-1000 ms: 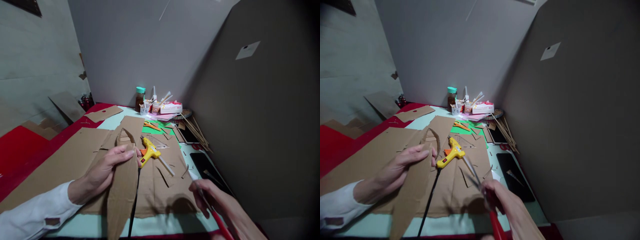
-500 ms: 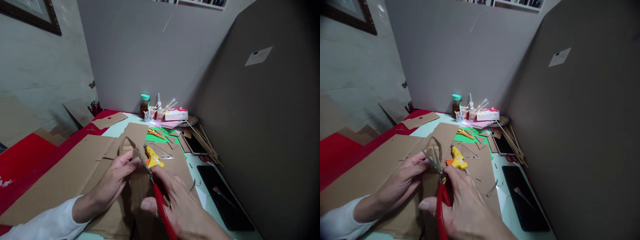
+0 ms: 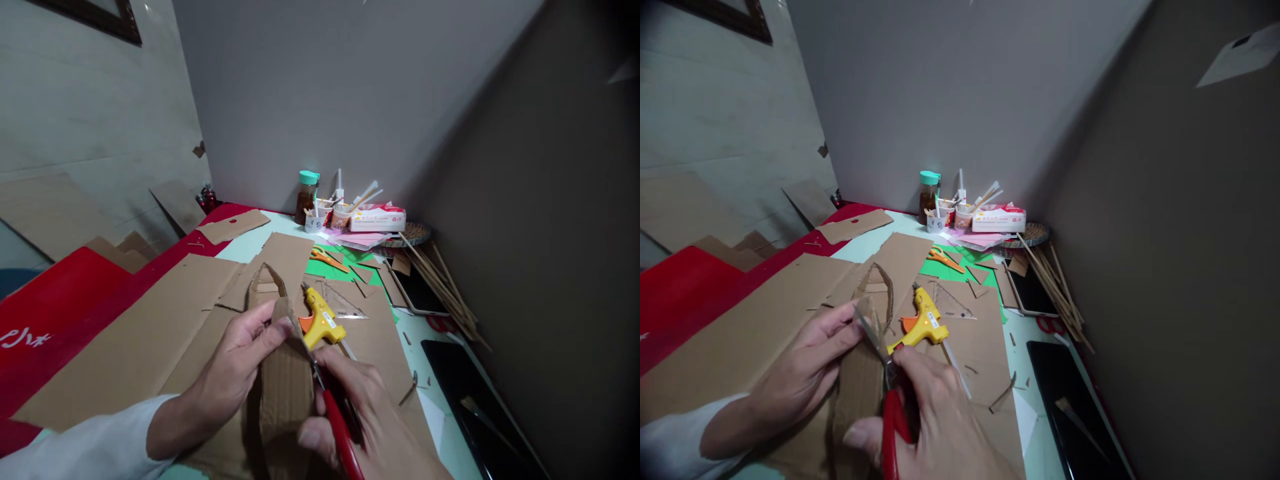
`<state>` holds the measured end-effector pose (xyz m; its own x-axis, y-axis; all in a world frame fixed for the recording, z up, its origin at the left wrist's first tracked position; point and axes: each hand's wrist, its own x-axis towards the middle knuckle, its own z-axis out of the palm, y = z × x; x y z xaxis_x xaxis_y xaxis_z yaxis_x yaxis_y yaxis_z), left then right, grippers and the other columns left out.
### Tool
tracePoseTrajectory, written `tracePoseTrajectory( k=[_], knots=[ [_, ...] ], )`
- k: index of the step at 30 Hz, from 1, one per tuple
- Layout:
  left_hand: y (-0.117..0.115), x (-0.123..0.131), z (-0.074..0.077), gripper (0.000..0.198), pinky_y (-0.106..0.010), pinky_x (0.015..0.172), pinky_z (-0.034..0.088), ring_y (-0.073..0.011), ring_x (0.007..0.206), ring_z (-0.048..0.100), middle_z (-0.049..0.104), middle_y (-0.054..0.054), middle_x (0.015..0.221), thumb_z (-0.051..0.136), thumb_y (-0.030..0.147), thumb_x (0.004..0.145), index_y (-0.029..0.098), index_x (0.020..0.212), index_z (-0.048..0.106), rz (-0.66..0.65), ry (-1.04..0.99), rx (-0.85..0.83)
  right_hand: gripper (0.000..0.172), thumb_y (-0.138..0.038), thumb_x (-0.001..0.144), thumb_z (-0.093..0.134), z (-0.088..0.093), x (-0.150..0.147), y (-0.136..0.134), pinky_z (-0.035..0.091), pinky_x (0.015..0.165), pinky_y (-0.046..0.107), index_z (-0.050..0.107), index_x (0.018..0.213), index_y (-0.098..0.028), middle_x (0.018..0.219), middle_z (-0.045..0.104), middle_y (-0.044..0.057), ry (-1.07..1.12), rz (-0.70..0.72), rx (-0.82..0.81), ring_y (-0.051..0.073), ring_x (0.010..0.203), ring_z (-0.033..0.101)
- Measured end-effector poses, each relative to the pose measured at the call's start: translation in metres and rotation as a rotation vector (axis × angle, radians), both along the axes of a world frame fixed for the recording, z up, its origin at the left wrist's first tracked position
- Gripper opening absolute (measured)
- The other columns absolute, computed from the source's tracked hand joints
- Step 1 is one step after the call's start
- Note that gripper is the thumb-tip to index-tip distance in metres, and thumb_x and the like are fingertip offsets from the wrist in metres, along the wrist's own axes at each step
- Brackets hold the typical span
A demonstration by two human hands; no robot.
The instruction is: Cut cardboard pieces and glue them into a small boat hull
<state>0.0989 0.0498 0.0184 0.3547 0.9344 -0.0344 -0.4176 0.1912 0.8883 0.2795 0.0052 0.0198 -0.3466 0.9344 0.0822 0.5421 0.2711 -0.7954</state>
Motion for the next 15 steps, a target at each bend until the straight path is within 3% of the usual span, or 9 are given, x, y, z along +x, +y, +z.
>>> tracePoseTrajectory(
  k=[4, 8, 15],
  knots=[
    [-0.003, 0.005, -0.001, 0.015, -0.030, 0.082, 0.056, -0.0238, 0.097, 0.072, 0.080, -0.003, 0.097, 0.075, 0.031, 0.086, 0.022, 0.099, 0.077, 0.016, -0.058, -0.025, 0.039, -0.056, 0.086, 0.068, -0.014, -0.001, 0.000, 0.045, 0.064, 0.030, 0.060, 0.101, -0.022, 0.073, 0.061, 0.000, -0.034, 0.014, 0.032, 0.018, 0.062, 0.053],
    [-0.006, 0.007, -0.003, 0.016, -0.031, 0.086, 0.056, -0.0232, 0.098, 0.073, 0.080, -0.003, 0.098, 0.072, 0.028, 0.089, 0.022, 0.104, 0.076, -0.004, -0.127, -0.054, 0.024, -0.043, 0.088, 0.065, -0.015, -0.003, -0.001, 0.038, 0.058, 0.026, 0.054, 0.087, -0.021, 0.067, 0.053, -0.004, 0.025, 0.000, 0.036, 0.014, 0.057, 0.046],
    [-0.007, 0.005, -0.010, 0.018, -0.029, 0.085, 0.055, -0.0226, 0.100, 0.072, 0.079, -0.004, 0.106, 0.065, 0.029, 0.094, 0.022, 0.108, 0.074, -0.016, -0.073, -0.089, 0.022, -0.032, 0.094, 0.057, -0.009, -0.002, -0.003, 0.027, 0.049, 0.022, 0.047, 0.076, -0.023, 0.056, 0.039, -0.009, 0.118, 0.054, -0.025, 0.009, 0.047, 0.033]
  ],
)
